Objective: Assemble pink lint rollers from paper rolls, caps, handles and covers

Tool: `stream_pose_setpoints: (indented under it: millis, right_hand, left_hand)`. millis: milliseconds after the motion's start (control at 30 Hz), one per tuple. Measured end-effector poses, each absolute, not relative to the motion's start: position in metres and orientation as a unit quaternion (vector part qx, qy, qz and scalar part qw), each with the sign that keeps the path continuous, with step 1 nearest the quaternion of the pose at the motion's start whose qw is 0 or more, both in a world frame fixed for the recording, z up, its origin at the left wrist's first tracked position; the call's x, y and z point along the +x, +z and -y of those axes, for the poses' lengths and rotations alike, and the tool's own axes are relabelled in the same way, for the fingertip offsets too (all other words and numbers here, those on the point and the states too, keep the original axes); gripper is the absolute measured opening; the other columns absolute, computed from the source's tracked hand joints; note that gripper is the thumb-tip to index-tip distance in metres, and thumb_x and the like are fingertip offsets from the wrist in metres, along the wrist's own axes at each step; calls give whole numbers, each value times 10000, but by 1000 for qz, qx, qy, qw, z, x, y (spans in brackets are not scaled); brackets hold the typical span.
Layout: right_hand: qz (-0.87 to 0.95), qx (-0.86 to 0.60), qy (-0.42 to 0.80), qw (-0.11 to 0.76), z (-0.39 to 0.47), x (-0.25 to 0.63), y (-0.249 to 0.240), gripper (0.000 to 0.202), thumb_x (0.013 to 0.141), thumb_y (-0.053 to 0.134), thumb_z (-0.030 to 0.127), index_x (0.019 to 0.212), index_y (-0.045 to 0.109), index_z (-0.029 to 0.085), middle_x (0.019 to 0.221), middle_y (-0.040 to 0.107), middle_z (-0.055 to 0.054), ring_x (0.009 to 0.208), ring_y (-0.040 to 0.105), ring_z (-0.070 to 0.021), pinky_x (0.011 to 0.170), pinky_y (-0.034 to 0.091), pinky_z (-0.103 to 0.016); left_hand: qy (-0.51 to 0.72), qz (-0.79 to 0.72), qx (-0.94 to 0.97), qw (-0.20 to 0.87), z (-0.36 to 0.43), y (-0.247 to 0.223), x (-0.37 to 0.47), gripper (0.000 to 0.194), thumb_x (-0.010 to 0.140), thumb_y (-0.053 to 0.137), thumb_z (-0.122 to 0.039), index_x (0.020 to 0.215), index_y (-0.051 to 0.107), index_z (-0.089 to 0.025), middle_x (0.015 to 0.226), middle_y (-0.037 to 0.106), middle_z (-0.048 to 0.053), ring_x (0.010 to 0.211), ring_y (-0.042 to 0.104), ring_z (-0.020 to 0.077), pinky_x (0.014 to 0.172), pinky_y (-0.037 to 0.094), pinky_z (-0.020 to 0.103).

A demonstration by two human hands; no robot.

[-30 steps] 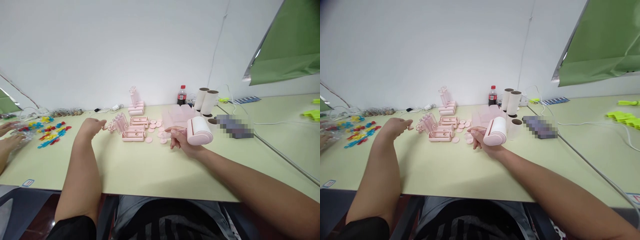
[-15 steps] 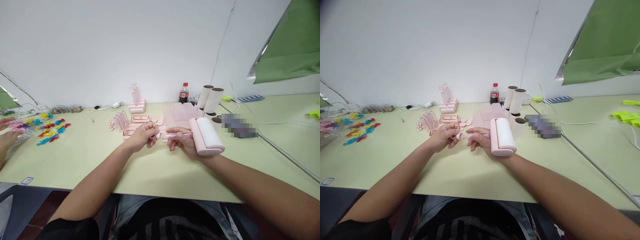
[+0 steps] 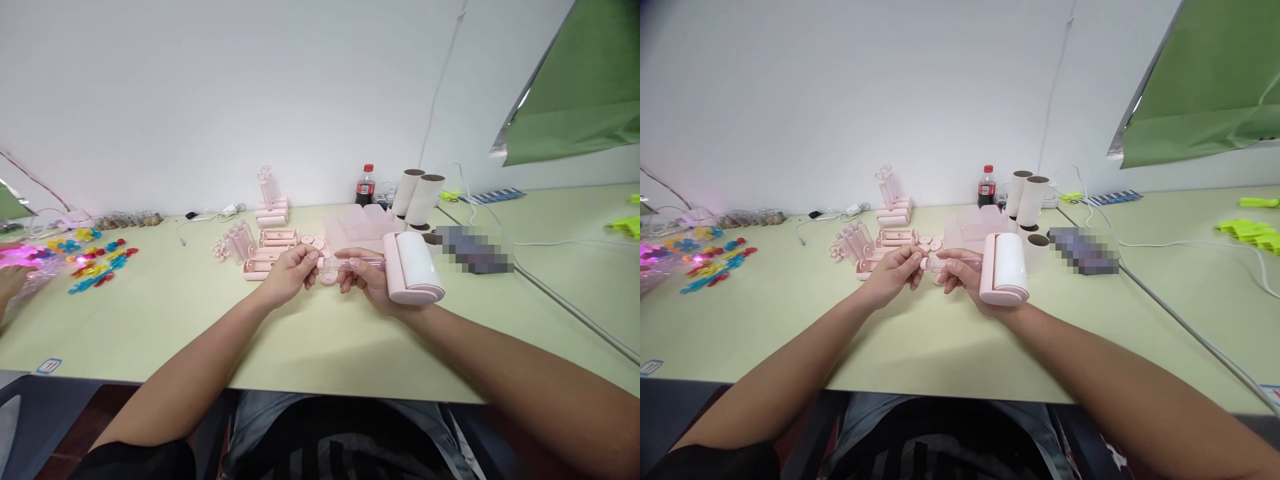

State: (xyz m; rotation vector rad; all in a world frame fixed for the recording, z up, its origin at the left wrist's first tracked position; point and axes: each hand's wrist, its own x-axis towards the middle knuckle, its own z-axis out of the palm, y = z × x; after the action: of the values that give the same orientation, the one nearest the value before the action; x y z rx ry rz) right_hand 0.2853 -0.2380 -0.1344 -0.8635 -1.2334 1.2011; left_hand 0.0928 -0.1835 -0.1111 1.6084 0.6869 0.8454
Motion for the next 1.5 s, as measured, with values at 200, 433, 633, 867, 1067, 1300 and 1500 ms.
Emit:
stream_pose_setpoints:
  millis: [200, 433, 633, 867, 1067, 1300, 1500]
  right_hand:
    - [529, -353, 519, 571, 235, 288, -140, 358, 830, 705, 446, 1069, 679, 181, 718, 710, -26, 589, 647, -144, 578, 529, -271]
    - [546, -338, 514, 569, 232, 291, -142, 311, 864, 664, 429, 1053, 687, 183, 692, 703, -24, 579, 648, -149, 557, 511, -263]
    - [552, -343, 516, 558, 233, 291, -141, 308, 859, 663, 413, 1060, 695, 181, 689, 707, -23, 562, 640, -142, 548, 494, -259]
    - [524, -317, 554, 564, 232, 286, -144, 318, 827, 682, 422, 1023, 696, 172, 618, 683, -12, 529, 631, -150, 543, 493, -275]
    - [505, -309, 561, 579, 231, 283, -146, 290, 824, 679, 416, 990, 674, 178, 597, 682, 1, 494, 608, -143, 562, 505, -302]
    - [522, -316, 537, 583, 237, 280, -141, 250, 834, 668, 379, 991, 668, 184, 609, 680, 5, 559, 638, -158, 538, 465, -281]
    - [561, -305, 522, 566, 237, 284, -142, 235, 861, 633, 355, 1002, 694, 177, 594, 668, 5, 514, 584, -139, 521, 459, -282]
  left_hand:
    - [333, -268, 705, 566, 184, -114, 93, 418, 881, 549, -560, 962, 559, -150, 646, 527, -28, 524, 492, 82, 503, 409, 212]
    - [283, -231, 851, 378, 186, -113, 86, 390, 908, 552, -498, 1125, 562, -175, 825, 559, 12, 662, 493, 113, 605, 410, 249]
    - [257, -236, 925, 153, 184, -114, 85, 333, 980, 423, -463, 1079, 578, -185, 897, 572, 53, 850, 526, 187, 738, 426, 303]
    - [224, -243, 941, 69, 185, -114, 84, 363, 984, 388, -484, 1089, 560, -182, 941, 557, 64, 844, 539, 196, 676, 417, 292]
    - [199, -277, 939, 53, 186, -115, 86, 383, 984, 358, -504, 1060, 561, -188, 877, 572, 51, 787, 555, 196, 595, 370, 272]
    - [201, -307, 929, 53, 187, -116, 87, 353, 969, 389, -512, 888, 517, -193, 784, 560, 39, 712, 556, 198, 549, 304, 264]
    - [193, -287, 936, 70, 187, -116, 85, 380, 967, 379, -528, 874, 517, -187, 765, 566, 39, 674, 550, 196, 567, 314, 270]
